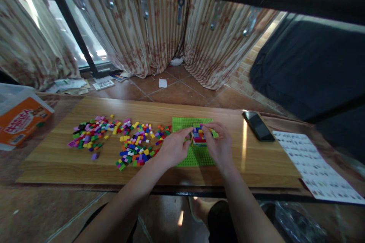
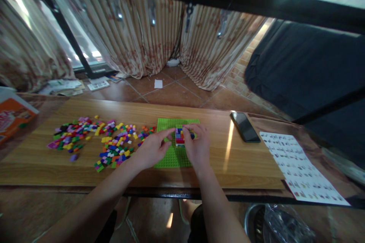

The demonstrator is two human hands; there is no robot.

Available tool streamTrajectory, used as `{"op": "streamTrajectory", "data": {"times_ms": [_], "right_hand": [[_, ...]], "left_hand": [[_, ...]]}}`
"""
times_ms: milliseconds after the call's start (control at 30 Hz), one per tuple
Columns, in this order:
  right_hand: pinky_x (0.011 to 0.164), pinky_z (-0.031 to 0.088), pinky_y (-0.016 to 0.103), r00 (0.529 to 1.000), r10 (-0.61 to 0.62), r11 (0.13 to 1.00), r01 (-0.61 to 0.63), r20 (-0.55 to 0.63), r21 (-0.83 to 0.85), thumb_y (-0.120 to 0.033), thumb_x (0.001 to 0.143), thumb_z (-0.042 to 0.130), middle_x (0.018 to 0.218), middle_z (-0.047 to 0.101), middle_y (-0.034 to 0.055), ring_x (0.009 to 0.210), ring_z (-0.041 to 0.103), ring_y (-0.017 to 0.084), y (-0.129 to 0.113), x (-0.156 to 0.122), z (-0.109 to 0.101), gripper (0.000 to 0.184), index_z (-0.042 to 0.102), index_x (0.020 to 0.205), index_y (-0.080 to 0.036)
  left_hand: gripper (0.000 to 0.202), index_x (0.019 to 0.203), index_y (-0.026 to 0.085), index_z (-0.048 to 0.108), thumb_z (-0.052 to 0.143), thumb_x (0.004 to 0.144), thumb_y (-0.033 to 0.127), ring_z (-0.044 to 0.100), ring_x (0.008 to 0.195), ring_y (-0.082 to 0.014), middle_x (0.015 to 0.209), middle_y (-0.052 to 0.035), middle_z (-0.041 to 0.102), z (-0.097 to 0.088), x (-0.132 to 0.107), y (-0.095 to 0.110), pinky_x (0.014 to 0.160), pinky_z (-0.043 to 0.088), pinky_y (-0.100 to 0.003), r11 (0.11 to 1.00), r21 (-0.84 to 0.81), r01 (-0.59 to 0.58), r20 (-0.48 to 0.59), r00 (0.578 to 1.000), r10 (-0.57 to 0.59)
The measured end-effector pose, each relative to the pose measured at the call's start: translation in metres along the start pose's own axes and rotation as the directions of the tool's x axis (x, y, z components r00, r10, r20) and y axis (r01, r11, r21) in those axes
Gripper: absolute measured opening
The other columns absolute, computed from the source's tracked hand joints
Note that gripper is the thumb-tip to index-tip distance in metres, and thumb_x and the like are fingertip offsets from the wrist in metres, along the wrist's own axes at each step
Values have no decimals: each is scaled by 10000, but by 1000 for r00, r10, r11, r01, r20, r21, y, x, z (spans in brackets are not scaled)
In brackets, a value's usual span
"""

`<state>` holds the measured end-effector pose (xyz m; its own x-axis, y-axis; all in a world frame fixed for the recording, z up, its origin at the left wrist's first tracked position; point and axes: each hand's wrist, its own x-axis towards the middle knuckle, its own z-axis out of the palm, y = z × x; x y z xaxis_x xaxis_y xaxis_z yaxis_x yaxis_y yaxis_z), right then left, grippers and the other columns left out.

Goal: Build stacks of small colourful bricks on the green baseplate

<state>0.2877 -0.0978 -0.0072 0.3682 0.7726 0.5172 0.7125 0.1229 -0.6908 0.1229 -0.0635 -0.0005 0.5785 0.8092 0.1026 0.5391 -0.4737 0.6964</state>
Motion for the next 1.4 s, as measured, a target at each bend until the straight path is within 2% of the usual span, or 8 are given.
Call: {"op": "streamTrajectory", "data": {"times_ms": [133, 500, 700, 800, 1000, 1167, 1333, 1400], "right_hand": [[858, 455, 404, 995, 98, 994, -98, 6, 41, -359, 827, 575, 936, 674, 63, 914, 603, 212, 8, 2, 7, 205, 684, 904, -204], [910, 442, 464, 970, 235, 970, -238, 53, 46, -452, 719, 672, 989, 670, 87, 942, 598, 236, 11, 1, 21, 401, 667, 1020, -187], [775, 508, 396, 888, 451, 866, -461, 92, 193, -463, 607, 735, 898, 670, 59, 810, 616, 209, 12, 5, 30, 497, 670, 1008, -175], [696, 519, 355, 855, 506, 813, -517, 116, 267, -449, 571, 756, 848, 669, 47, 739, 618, 190, 9, 7, 32, 520, 668, 994, -160], [688, 516, 342, 855, 505, 814, -517, 118, 264, -424, 558, 773, 814, 672, 39, 696, 612, 172, 7, 8, 32, 489, 679, 953, -151], [676, 529, 346, 857, 490, 758, -509, 159, 408, -500, 608, 747, 865, 676, 47, 721, 621, 172, 10, 7, 24, 566, 648, 1047, -157], [715, 512, 350, 903, 385, 875, -293, -190, 385, -439, 785, 609, 917, 677, 83, 786, 623, 176, 2, 9, 7, 370, 660, 1008, -148], [694, 512, 339, 927, 292, 924, -210, -237, 319, -404, 821, 578, 866, 677, 69, 749, 620, 168, -8, 4, 5, 289, 666, 948, -160]], "left_hand": [[486, 1327, 168, 510, 494, 841, 145, 649, 971, -204, 1121, -74, 685, 6, -3, 2, 914, 500, -344, 1000, 15, 2, 19, 1000, -2], [465, 1322, 113, 478, 474, 860, 165, 645, 1001, -239, 1162, -132, 657, 8, -3, 7, 907, 508, -373, 996, 93, -13, 40, 999, 9], [479, 1347, 145, 428, 465, 871, 183, 642, 1025, -245, 1182, -126, 648, 11, -5, 10, 908, 512, -380, 989, 151, -8, 55, 998, 0], [510, 1375, 129, 384, 461, 875, 195, 642, 1031, -256, 1189, -139, 641, 13, -7, 11, 902, 516, -389, 982, 191, -6, 60, 998, -6], [549, 1398, 143, 355, 479, 866, 202, 656, 993, -257, 1191, -129, 648, 15, -10, 12, 869, 529, -384, 978, 207, -2, 64, 998, -11], [476, 1340, 164, 460, 485, 866, 201, 660, 971, -228, 1161, -95, 670, 1, -8, 5, 887, 518, -364, 983, 183, 14, 28, 999, -20], [397, 1252, 163, 567, 477, 866, 172, 670, 906, -189, 1044, -66, 715, -32, -2, -14, 870, 511, -314, 979, 169, 115, -78, 992, -103], [376, 1226, 167, 591, 473, 869, 177, 674, 872, -180, 1021, -62, 723, -46, -2, -21, 831, 517, -297, 977, 153, 151, -131, 983, -132]]}}
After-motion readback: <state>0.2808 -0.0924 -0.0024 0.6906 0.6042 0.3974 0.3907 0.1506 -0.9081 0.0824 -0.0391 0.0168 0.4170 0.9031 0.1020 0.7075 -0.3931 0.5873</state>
